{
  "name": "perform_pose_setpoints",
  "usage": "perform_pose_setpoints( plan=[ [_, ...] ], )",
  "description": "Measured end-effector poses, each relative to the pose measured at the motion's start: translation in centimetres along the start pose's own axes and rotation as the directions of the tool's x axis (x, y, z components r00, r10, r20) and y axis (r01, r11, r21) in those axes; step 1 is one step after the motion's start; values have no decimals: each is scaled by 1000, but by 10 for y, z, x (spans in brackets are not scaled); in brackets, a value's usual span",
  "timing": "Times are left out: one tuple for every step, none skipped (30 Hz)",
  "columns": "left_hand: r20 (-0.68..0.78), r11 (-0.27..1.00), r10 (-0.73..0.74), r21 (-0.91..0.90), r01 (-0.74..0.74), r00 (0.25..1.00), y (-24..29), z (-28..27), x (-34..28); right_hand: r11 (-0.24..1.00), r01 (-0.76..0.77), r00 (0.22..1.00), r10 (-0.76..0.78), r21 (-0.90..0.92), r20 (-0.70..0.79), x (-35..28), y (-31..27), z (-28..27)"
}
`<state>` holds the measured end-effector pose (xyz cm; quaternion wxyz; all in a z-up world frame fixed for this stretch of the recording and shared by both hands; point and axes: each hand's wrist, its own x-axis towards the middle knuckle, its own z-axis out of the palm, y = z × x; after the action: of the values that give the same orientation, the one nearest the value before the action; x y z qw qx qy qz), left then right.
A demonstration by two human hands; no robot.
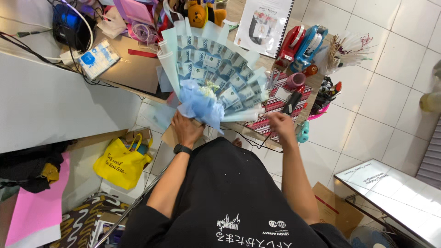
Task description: The person wraps a bouquet of banknotes with light blue tissue paper. They fold the paper, cut it with scissors, and secure it around the bouquet using a stapler.
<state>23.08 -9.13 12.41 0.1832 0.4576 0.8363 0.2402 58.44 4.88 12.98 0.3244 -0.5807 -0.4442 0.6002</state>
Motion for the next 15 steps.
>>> perform_pose_setpoints(
  plan=[
    [2, 1000, 2, 1, -2, 1000, -5, 0, -4, 1000, -1, 1000, 1, 2, -2, 6, -14, -9],
    [-72, 998, 64, -1, -64, 995, -11, -1, -7, 997, 65, 996, -63, 30, -60, 12, -27, -16],
    [-145, 992, 124, 1, -126, 982, -17, -2, -11, 990, 131, 985, -124, 54, -120, 18, -40, -23],
    [-140, 992, 129, 3, -130, 982, -11, -15, -14, 990, 128, 985, -120, 58, -125, 30, -51, -25],
    [-165, 981, 173, -54, -184, 971, -5, -28, -17, 981, 196, 975, -194, 7, -104, 42, -62, -28],
    [-197, 965, 215, -108, -239, 957, 1, -42, -20, 963, 266, 960, -268, -42, -77, 55, -73, -29],
    [-195, 964, 219, -106, -243, 956, -38, -19, -9, 963, 266, 960, -268, -39, -80, 66, -85, -26],
    [-200, 940, 332, -14, -342, 922, -76, 5, 4, 964, 256, 966, -257, -67, -8, 78, -98, -23],
    [-194, 897, 441, 78, -434, 876, -114, 29, 18, 964, 247, 968, -242, -97, 63, 90, -112, -20],
    [-199, 897, 443, 81, -435, 874, -118, 34, 23, 963, 252, 967, -247, -95, 64, 99, -120, -20],
    [-237, 883, 458, 8, -470, 857, -122, 38, 28, 973, 228, 966, -221, -40, 137, 108, -129, -19],
    [-278, 864, 467, -62, -500, 840, -128, 42, 31, 980, 198, 957, -196, 10, 216, 117, -137, -16],
    [-283, 866, 463, -58, -497, 840, -128, 39, 28, 979, 201, 955, -199, 11, 222, 120, -141, -13],
    [-314, 839, 519, 8, -544, 795, -127, 38, 27, 971, 239, 946, -229, -15, 228, 126, -147, -9],
    [-339, 807, 573, 77, -585, 746, -126, 37, 26, 960, 276, 937, -260, -41, 234, 132, -152, -4]
  ],
)
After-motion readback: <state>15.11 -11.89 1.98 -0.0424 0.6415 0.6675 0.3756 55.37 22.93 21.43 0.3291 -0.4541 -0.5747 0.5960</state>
